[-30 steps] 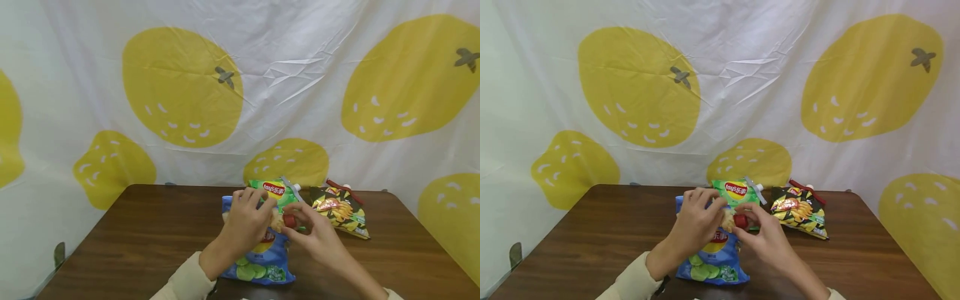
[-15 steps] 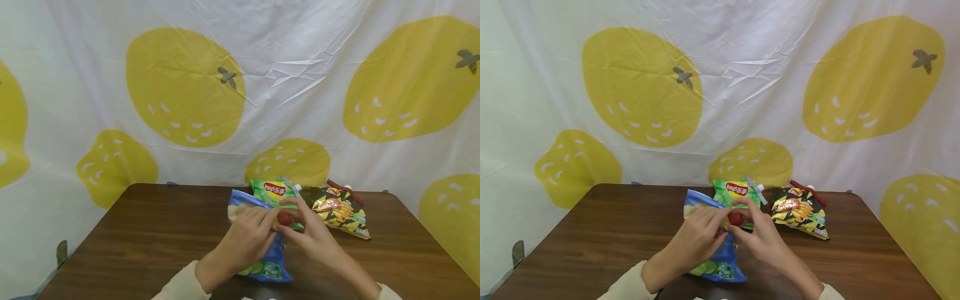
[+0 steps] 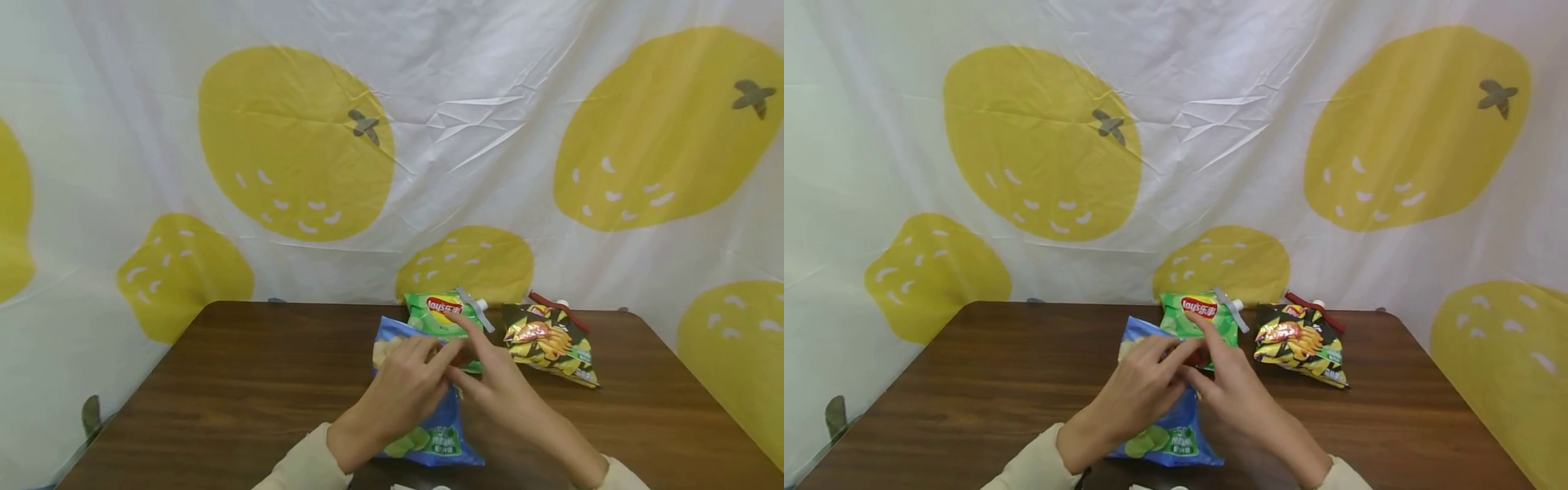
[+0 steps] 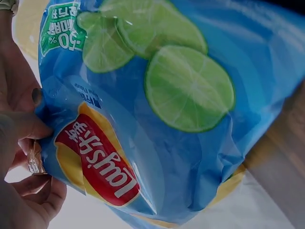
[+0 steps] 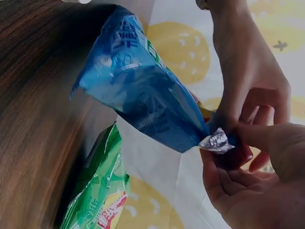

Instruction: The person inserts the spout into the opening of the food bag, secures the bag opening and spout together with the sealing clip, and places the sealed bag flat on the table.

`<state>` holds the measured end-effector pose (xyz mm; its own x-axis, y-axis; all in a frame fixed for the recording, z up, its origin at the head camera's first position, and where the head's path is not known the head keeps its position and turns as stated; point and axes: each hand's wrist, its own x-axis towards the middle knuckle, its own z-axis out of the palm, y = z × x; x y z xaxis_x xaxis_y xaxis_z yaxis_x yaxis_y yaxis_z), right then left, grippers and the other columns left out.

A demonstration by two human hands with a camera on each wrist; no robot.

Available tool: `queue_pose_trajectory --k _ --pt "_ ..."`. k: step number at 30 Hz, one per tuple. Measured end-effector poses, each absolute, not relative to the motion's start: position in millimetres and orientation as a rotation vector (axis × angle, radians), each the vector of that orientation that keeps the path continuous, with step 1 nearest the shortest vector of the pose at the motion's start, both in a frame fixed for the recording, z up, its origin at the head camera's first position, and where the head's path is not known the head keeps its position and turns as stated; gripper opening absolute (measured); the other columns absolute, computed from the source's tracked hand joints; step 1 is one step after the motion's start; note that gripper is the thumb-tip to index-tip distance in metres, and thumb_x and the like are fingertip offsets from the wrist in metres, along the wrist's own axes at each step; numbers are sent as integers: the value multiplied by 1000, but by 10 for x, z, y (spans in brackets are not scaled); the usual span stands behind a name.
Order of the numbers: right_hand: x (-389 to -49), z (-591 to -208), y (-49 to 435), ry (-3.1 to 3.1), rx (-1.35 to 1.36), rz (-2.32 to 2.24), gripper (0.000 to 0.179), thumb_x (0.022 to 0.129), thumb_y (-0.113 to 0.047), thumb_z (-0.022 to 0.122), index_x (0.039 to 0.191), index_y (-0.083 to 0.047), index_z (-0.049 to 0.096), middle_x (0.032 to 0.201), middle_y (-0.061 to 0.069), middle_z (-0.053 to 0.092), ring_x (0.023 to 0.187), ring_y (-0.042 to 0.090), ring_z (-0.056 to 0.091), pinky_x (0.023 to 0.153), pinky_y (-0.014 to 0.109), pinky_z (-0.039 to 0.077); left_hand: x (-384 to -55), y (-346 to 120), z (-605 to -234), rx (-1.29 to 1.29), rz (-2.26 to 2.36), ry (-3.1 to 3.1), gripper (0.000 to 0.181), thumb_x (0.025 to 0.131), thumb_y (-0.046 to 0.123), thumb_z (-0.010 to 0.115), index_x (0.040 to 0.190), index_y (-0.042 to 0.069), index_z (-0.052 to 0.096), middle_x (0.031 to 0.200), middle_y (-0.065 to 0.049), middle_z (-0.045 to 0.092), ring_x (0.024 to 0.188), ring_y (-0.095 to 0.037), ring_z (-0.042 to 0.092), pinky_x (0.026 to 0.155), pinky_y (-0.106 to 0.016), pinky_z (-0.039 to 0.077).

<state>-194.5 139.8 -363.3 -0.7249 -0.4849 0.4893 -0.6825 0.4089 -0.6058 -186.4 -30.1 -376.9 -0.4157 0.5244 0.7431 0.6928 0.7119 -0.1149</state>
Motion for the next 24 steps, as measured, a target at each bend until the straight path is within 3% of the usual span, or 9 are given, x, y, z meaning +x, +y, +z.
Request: queue_pose_trajectory --k 4,11,18,24 --pt "-1923 -3625 1428 -2485 982 1174 68 82 -34 62 138 -33 24 90 -19 60 72 2 56 66 25 46 -1867 -323 -3799 -927 -307 -2091 30 82 16 59 111 20 58 82 4 54 71 -11 52 63 -24 44" --pt "-1782 -3587 1451 -2444 1047 1112 36 88 -30 55 123 -32 46 96 -16 58 73 2 54 67 23 47 -1857 -384 -3816 -953 -408 -2058 27 87 14 54 113 17 59 89 4 59 80 -8 57 67 -22 48" --pt "-1789 -3638 1429 -2290 1004 1029 43 85 -21 62 125 -21 49 95 -13 62 77 1 57 67 24 48 -1832 -436 -3825 -931 -459 -2118 44 79 14 57 122 15 50 91 7 58 81 -7 54 70 -27 45" --pt "-1784 -3747 1445 -2279 956 1007 34 83 -22 64 115 -21 55 90 -11 64 78 3 59 67 25 48 -1810 -490 -3832 -939 -471 -2142 37 79 14 61 115 13 54 97 3 60 88 -9 55 72 -28 45"
